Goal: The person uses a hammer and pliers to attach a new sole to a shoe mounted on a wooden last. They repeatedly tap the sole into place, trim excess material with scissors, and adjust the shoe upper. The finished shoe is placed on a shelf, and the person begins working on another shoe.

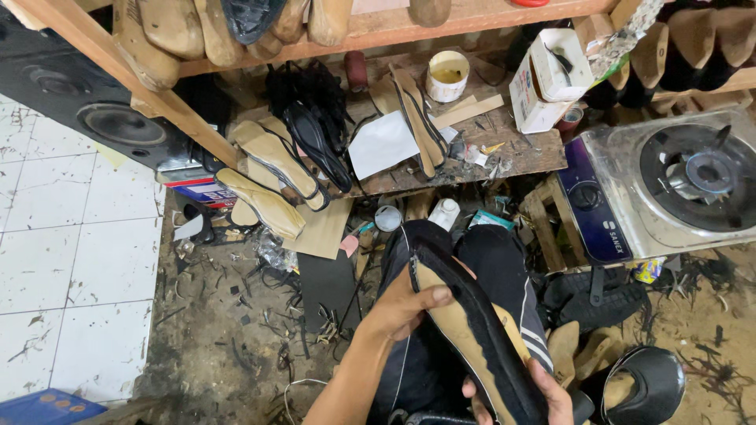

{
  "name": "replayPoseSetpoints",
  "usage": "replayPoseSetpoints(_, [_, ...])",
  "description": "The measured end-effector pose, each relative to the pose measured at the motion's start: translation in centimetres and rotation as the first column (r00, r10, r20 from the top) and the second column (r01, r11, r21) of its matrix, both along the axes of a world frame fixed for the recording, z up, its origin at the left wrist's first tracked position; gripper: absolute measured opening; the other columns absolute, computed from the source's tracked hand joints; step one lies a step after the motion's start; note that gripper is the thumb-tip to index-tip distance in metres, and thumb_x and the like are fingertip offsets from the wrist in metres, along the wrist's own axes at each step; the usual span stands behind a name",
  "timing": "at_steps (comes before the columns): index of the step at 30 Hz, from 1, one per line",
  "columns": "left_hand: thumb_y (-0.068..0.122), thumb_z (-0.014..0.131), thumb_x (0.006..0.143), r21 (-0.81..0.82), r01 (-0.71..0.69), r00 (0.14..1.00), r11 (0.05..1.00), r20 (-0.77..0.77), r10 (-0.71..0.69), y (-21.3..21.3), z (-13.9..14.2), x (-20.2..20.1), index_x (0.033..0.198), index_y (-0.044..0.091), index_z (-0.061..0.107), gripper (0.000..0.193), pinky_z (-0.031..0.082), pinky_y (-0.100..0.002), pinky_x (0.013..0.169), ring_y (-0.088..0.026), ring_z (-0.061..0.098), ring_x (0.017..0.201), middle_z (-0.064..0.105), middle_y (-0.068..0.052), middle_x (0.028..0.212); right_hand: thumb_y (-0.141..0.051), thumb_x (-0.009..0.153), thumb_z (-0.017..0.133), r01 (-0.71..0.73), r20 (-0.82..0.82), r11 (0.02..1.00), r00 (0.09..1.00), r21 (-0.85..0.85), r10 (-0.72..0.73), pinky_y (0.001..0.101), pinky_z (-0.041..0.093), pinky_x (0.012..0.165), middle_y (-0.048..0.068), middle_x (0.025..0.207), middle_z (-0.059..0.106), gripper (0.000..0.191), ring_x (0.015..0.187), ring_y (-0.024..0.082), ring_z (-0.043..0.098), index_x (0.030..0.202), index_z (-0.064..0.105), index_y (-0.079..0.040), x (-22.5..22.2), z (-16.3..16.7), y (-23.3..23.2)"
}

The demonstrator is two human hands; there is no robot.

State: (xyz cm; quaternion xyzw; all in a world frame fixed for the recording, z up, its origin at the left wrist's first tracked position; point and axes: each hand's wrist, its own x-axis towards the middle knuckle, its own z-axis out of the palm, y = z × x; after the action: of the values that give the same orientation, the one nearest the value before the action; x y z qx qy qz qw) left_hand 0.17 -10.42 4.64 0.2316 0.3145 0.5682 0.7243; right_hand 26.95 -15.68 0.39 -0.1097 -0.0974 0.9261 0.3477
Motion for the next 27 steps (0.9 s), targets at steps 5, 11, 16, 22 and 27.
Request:
replayPoseSetpoints(5, [0.01, 0.084, 0.077, -0.112, 0.001, 0.991, 0.994, -0.133, -0.016, 0.4, -0.1, 0.4, 0.132, 0.0, 0.055, 0.063, 0.055, -0.037, 0.097, -0.02, 0.067, 0.107, 0.069, -0.012, 0.115, -0.045, 0.106, 0.037, -0.036, -0.116, 0.999, 0.992, 0.022, 0.038, 0.0371, 0.057, 0.066, 0.041, 0.12, 0.054, 0.066, 0.087, 0.036, 0.067, 0.153, 0.028, 0.0, -0.7, 0.0, -0.5])
replayPoseSetpoints(11, [0.014, 0.084, 0.081, -0.084, -0.04, 0.979, 0.996, -0.203, 0.022, 0.4, 0.4, 0.8, 0.127, -0.006, 0.059, 0.056, 0.055, -0.036, 0.095, -0.02, 0.068, 0.103, 0.072, -0.011, 0.111, -0.044, 0.106, 0.043, -0.018, -0.099, 0.999, 0.995, 0.048, 0.022, 0.0394, 0.056, 0.069, 0.04, 0.126, 0.054, 0.069, 0.092, 0.037, 0.067, 0.154, 0.026, 0.002, -1.0, 1.0, -0.6])
replayPoseSetpoints(16, [0.032, 0.077, 0.088, -0.052, -0.262, 0.965, 0.964, 0.008, 0.263, 0.4, 0.2, 2.4, 0.151, 0.0, 0.045, 0.077, 0.047, -0.031, 0.106, -0.017, 0.059, 0.122, 0.061, -0.012, 0.136, -0.044, 0.101, 0.05, 0.061, 0.114, 0.991, 0.991, 0.119, -0.075, 0.0426, 0.057, 0.066, 0.039, 0.13, 0.054, 0.075, 0.094, 0.039, 0.067, 0.153, 0.025, 0.004, -0.9, 0.9, -0.1])
replayPoseSetpoints(22, [0.03, 0.08, 0.084, 0.042, -0.173, 0.967, 0.984, -0.182, 0.178, -1.7, 1.6, 5.7, 0.155, -0.001, 0.038, 0.087, 0.037, -0.032, 0.117, -0.019, 0.05, 0.138, 0.054, -0.014, 0.149, -0.01, 0.091, 0.065, 0.084, 0.63, 0.825, 0.604, 0.559, -0.488, 0.0341, 0.042, 0.108, 0.026, 0.155, 0.046, 0.075, 0.137, 0.025, 0.053, 0.157, 0.033, 0.007, -2.8, 1.2, 1.2])
replayPoseSetpoints(27, [0.034, 0.082, 0.083, 0.256, -0.184, 0.791, 0.949, -0.535, 0.298, 0.2, 4.6, 2.8, 0.153, -0.007, 0.039, 0.092, 0.044, -0.04, 0.112, -0.028, 0.058, 0.131, 0.058, -0.02, 0.143, 0.003, 0.093, 0.06, 0.116, 0.526, 0.596, 0.358, 0.794, -0.771, 0.0379, 0.054, 0.098, 0.019, 0.143, 0.053, 0.061, 0.125, 0.024, 0.059, 0.151, 0.042, 0.004, -3.4, 3.3, 3.1])
